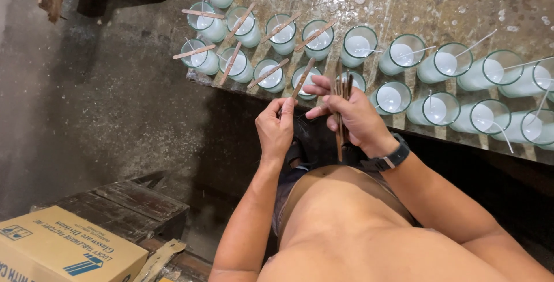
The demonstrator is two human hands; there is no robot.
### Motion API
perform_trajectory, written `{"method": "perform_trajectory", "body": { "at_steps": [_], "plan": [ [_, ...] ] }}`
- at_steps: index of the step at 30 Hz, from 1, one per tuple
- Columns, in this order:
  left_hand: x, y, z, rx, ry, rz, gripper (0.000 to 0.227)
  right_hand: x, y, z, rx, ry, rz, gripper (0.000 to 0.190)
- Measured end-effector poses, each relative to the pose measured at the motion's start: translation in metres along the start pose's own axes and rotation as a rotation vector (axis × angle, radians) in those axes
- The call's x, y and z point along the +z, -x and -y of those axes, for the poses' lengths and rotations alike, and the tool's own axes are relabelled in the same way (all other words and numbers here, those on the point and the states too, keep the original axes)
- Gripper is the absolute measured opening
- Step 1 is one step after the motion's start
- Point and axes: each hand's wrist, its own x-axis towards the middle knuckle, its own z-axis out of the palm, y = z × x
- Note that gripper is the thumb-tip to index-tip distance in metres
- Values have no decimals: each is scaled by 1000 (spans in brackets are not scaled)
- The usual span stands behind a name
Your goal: The person places wooden sticks across the tops of glass jars filled with white liquid to hold the wicks in place. They repeat this process for multiple jars arranged in rows on a table.
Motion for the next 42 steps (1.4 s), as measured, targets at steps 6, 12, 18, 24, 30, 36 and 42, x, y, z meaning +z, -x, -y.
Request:
{"method": "perform_trajectory", "body": {
  "at_steps": [6, 12, 18, 24, 30, 36, 42],
  "plan": [
    [1, -3, 6, 0, 23, 7, 18, -4, -15, -2, -70, 114, -1, 47],
    [-1, -4, 3, -10, 28, 2, 18, 0, -31, -4, 77, 122, 35, 48],
    [-3, -7, 6, -5, 45, 2, 17, 6, -34, -4, 133, 75, 38, 46],
    [-3, -7, 7, 6, 32, 23, 16, 8, -28, 1, 168, 24, -13, 46],
    [-2, -7, 10, 20, 15, 19, 16, 6, -29, -2, 172, 17, 6, 50],
    [-2, -7, 12, 53, -16, 38, 15, 7, -27, -1, 175, 15, 18, 53],
    [-3, -6, 17, 23, 0, 10, 16, 8, -25, 0, 183, -5, 41, 55]
  ]
}}
